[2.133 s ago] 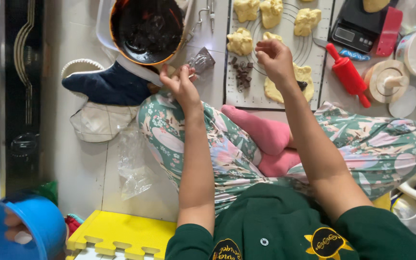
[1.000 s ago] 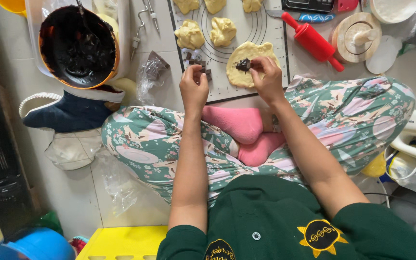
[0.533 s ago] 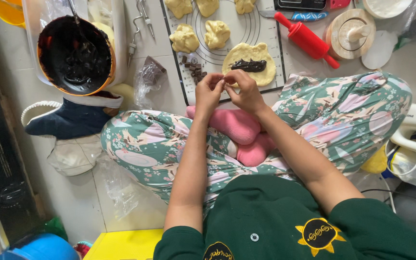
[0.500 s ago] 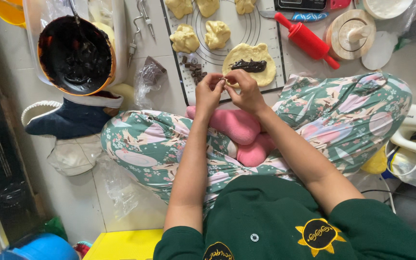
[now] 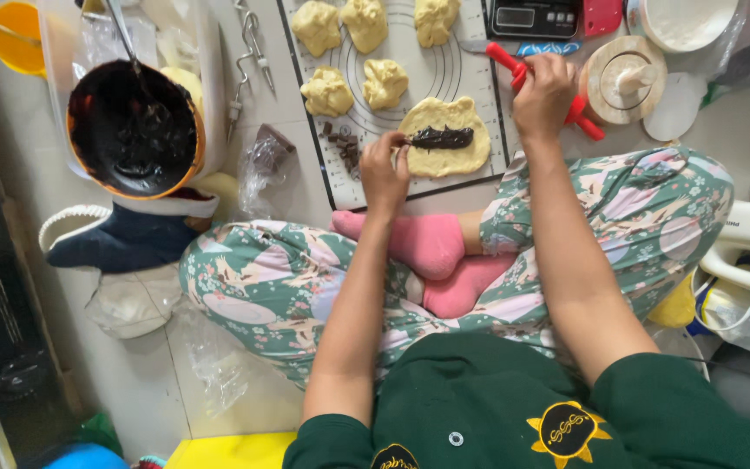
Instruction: The person spreads a dark filling onto flattened dough pieces, rolls them into a spiral shape, and places them into paper liners. The person repeats this process with multiple dough pieces.
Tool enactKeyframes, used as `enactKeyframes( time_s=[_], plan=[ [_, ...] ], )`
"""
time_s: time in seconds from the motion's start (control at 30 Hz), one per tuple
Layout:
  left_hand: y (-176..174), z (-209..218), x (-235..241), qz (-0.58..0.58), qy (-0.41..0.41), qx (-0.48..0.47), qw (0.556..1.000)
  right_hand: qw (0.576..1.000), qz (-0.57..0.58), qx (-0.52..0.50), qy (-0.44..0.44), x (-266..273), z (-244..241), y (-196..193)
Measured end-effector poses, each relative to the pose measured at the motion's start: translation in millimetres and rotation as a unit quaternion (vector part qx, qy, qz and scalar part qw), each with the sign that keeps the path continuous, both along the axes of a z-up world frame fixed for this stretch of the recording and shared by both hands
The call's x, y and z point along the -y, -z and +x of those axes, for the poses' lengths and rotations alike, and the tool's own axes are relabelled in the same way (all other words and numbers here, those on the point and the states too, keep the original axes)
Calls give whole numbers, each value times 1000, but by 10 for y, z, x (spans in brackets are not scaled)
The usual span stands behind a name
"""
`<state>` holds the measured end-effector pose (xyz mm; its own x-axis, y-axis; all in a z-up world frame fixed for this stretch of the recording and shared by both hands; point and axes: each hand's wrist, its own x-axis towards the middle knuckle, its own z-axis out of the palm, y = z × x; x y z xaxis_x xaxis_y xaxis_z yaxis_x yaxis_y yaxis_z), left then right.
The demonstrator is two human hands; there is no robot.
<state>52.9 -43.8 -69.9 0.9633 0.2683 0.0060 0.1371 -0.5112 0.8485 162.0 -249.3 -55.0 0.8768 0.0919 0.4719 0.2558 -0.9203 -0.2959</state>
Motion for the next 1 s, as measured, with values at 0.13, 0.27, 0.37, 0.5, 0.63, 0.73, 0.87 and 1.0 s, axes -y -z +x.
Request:
enactKeyframes(
  time_s=[0.13,0.27,0.37,0.5,0.63,0.73,0.87,1.0],
  plan=[
    [-191,284,359,-20,27,48,998,998,52,-20,8,197,168,103],
    [-234,458,603,-134,17,38,990,991,44,-123,15,455,472,242],
    [-223,430,589,-151,-5,9,988,977,-30,-212,22,541,590,245],
    [-224,214,362,-128,-49,-15,990,949,-144,-281,-16,462,562,-46],
    [-136,-1,71,-49,-100,-24,993,954,-193,-211,-91,498,499,40],
    [-19,-135,-52,79,-89,25,993,965,-119,-200,-116,180,194,-329],
    [114,-164,-92,210,-98,-5,973,932,75,-329,-129,-473,-584,-664],
    [265,-156,-97,261,-104,-29,959,939,-8,-288,-186,-710,-1229,-185]
  ],
)
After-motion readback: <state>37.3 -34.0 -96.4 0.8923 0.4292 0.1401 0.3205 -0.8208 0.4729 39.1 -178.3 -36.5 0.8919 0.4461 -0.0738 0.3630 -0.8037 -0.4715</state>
